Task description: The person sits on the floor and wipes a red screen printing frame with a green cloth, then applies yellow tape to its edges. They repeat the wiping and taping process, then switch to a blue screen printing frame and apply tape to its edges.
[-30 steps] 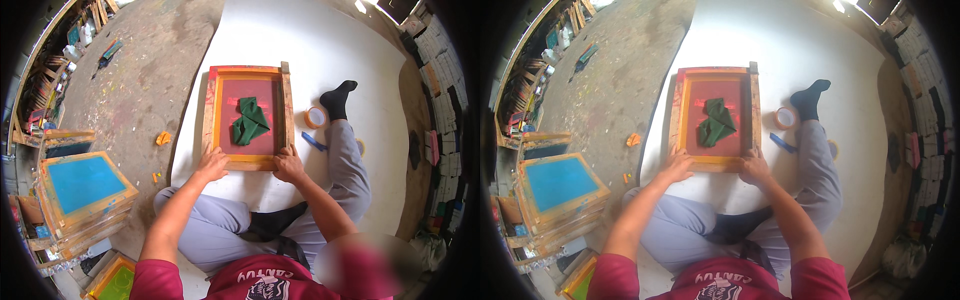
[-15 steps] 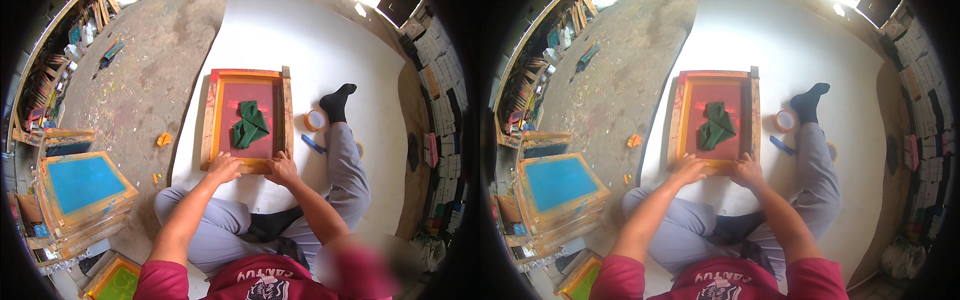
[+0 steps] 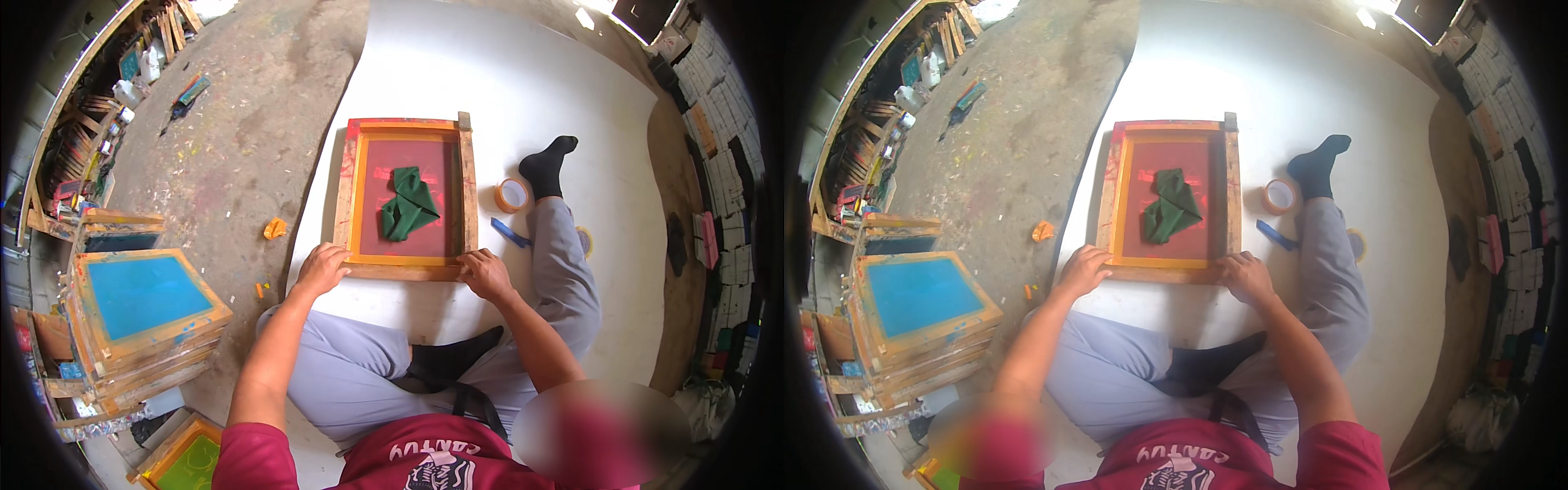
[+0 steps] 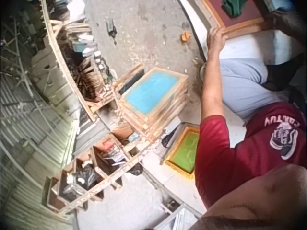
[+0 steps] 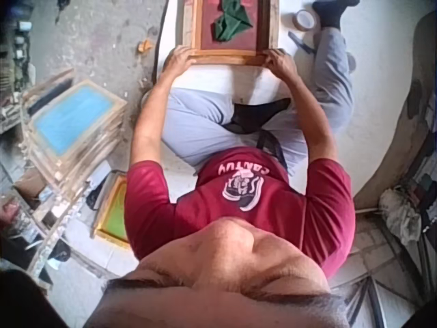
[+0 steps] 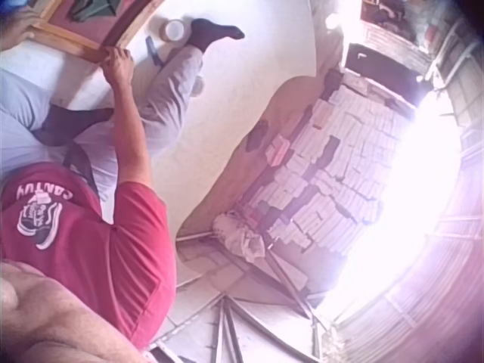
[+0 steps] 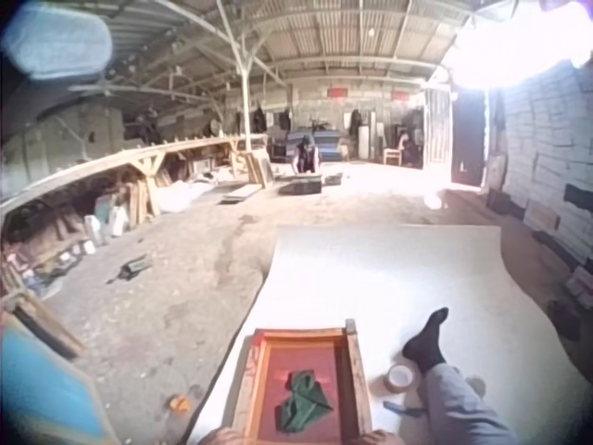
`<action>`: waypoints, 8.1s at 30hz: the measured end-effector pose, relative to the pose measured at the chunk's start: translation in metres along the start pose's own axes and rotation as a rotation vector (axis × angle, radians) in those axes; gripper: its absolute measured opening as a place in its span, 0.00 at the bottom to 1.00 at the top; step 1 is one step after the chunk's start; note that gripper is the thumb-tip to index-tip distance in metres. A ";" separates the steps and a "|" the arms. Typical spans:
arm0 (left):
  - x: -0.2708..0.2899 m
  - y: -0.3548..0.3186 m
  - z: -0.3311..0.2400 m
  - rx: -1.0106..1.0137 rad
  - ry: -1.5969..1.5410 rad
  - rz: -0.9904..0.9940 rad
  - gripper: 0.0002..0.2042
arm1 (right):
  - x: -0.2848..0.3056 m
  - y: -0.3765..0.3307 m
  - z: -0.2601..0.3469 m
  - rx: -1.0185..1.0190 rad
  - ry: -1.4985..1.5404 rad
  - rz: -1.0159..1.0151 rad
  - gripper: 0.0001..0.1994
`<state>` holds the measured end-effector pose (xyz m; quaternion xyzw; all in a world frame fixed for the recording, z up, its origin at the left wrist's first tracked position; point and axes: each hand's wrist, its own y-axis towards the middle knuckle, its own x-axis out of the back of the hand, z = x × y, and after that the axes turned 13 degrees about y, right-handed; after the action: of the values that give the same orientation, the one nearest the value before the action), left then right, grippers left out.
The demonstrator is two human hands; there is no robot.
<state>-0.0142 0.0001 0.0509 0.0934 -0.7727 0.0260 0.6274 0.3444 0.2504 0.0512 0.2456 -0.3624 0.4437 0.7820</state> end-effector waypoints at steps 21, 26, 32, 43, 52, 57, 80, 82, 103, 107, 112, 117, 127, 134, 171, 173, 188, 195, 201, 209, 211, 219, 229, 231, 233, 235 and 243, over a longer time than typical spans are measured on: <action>-0.010 -0.002 0.015 -0.186 0.099 -0.146 0.07 | -0.013 -0.007 -0.006 0.090 -0.128 -0.066 0.04; -0.012 -0.007 0.018 -0.249 0.168 -0.191 0.06 | -0.017 -0.013 -0.008 0.151 -0.185 -0.087 0.03; -0.015 -0.013 0.019 -0.336 0.408 -0.160 0.09 | -0.023 -0.020 -0.011 0.232 -0.245 -0.155 0.04; -0.014 -0.034 0.012 -0.387 0.691 -0.026 0.19 | -0.021 -0.035 0.002 0.252 -0.332 -0.147 0.10; -0.007 -0.044 0.006 -0.245 0.644 0.134 0.23 | -0.011 -0.049 0.011 0.193 -0.323 -0.053 0.14; -0.003 -0.048 0.003 -0.209 0.529 0.097 0.24 | -0.007 -0.053 0.010 0.155 -0.300 -0.028 0.12; -0.010 -0.037 0.006 -0.040 0.101 -0.067 0.14 | -0.079 0.157 0.053 -0.386 -0.053 -0.023 0.17; -0.015 -0.030 0.005 0.284 0.012 -0.056 0.17 | -0.085 0.159 0.036 -0.302 -0.028 0.022 0.13; -0.026 -0.018 0.015 0.674 -0.412 0.301 0.20 | -0.123 0.167 0.143 -0.260 0.332 0.498 0.12; -0.030 -0.017 0.015 0.660 -0.395 0.267 0.20 | -0.128 0.168 0.144 -0.197 0.281 0.460 0.15; -0.036 -0.023 0.017 0.657 -0.385 0.218 0.16 | -0.135 0.166 0.155 -0.085 0.274 0.413 0.14; -0.032 -0.018 0.018 0.674 -0.387 0.312 0.21 | -0.156 0.172 0.127 -0.196 0.466 0.386 0.12; -0.030 -0.018 0.017 0.682 -0.401 0.331 0.19 | -0.122 0.161 0.107 -0.206 0.120 0.566 0.10; -0.035 -0.021 0.017 0.670 -0.423 0.274 0.19 | -0.040 0.110 0.048 -0.340 -0.069 0.605 0.12; -0.027 -0.017 0.022 0.572 -0.527 0.312 0.13 | -0.126 0.134 0.100 0.022 0.085 0.363 0.11; -0.023 -0.014 0.019 0.591 -0.520 0.347 0.15 | -0.145 0.150 0.123 0.042 0.107 0.366 0.10; -0.022 -0.011 0.019 0.622 -0.488 0.378 0.15 | -0.153 0.163 0.131 -0.003 0.052 0.454 0.10; -0.035 -0.018 0.024 0.615 -0.441 0.317 0.17 | -0.151 0.172 0.136 0.059 0.005 0.434 0.10; -0.037 -0.023 0.022 0.600 -0.489 0.263 0.15 | -0.143 0.161 0.144 -0.021 -0.038 0.442 0.11; -0.044 -0.028 0.030 0.597 -0.603 0.307 0.13 | -0.075 0.094 0.067 -0.080 -0.133 0.389 0.12; -0.045 -0.026 0.029 0.574 -0.610 0.311 0.12 | -0.074 0.089 0.070 0.003 -0.165 0.331 0.11; -0.056 -0.028 0.029 0.572 -0.496 0.280 0.12 | -0.164 0.145 0.157 -0.052 -0.044 0.284 0.11; -0.035 -0.017 0.021 0.600 -0.528 0.364 0.11 | -0.155 0.137 0.151 -0.120 -0.047 0.259 0.11; -0.029 -0.014 0.018 0.595 -0.487 0.351 0.11 | -0.173 0.148 0.161 -0.156 -0.066 0.238 0.10; -0.046 -0.031 0.030 0.589 -0.556 0.291 0.11 | -0.172 0.146 0.168 -0.172 0.000 0.250 0.11; -0.043 -0.025 0.028 0.592 -0.585 0.313 0.11 | -0.160 0.145 0.159 -0.185 0.014 0.281 0.12; -0.051 -0.024 0.030 0.621 -0.589 0.330 0.12 | -0.158 0.143 0.141 -0.096 0.019 0.279 0.13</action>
<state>-0.0292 -0.0220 -0.0072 0.1560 -0.8783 0.3281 0.3108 0.1163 0.1390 0.0230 0.1508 -0.4062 0.5324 0.7271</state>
